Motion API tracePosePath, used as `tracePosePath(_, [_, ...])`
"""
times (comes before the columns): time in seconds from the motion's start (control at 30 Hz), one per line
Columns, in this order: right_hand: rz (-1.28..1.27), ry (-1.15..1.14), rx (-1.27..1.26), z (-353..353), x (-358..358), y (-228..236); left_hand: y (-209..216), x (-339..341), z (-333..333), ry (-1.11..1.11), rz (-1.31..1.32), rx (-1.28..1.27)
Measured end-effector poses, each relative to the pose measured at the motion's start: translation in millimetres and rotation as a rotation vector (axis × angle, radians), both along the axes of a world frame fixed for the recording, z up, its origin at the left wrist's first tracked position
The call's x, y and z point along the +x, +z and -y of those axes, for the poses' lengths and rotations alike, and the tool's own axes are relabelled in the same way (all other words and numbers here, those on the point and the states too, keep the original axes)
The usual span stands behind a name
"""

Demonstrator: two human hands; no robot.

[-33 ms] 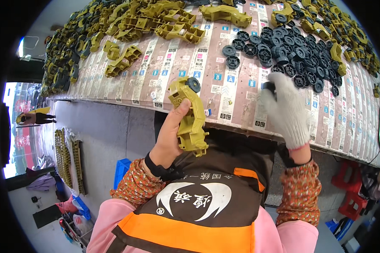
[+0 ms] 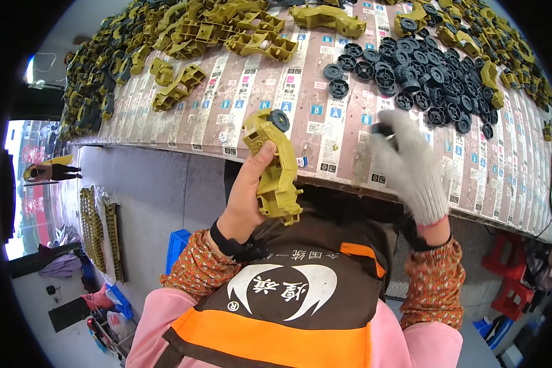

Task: The person sits on the floor and assembles yellow plastic chassis parts with black wheels. They pick up a yellow part, insert a black wheel into a slot, and place the assembled unit on a nearby table. This process is repeated continuously with multiple parts.

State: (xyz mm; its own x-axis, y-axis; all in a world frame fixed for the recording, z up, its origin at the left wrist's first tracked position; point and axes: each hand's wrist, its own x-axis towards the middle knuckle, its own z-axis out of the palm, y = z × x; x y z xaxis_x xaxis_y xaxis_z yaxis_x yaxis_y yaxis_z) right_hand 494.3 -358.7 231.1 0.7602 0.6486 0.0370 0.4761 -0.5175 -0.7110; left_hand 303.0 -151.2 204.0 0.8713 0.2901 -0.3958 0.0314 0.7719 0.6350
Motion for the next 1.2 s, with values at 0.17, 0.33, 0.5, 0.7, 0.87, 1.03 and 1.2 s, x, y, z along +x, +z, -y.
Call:
tracePosePath(0.17, [-0.911,0.086,0.321,-15.3,-75.4,16.4,2.1,4.4,5.4,0.066,0.017,0.085])
tracePosePath(0.33, [-0.971,0.092,0.379,-18.7,-94.7,5.7,8.2,6.0,12.3,0.101,0.061,0.144])
tracePosePath(0.5, [-0.863,0.041,0.411,-21.5,-104.1,7.9,8.7,6.5,16.7,0.186,0.112,0.257])
tracePosePath(0.7, [-0.368,0.115,0.325,-20.7,-119.9,8.8,8.7,4.5,25.2,0.243,0.152,0.429])
tracePosePath(0.87, [-0.249,0.234,0.327,-15.5,-124.2,-0.8,1.1,1.4,29.0,0.241,0.219,0.435])
tracePosePath(1.03, [-0.121,0.292,0.218,-18.3,-121.6,-3.5,-2.4,0.4,31.9,0.254,0.185,0.368])
tracePosePath(1.2, [-0.062,0.323,0.197,-24.5,-116.5,-1.9,-5.3,-0.7,28.9,0.221,0.172,0.37])
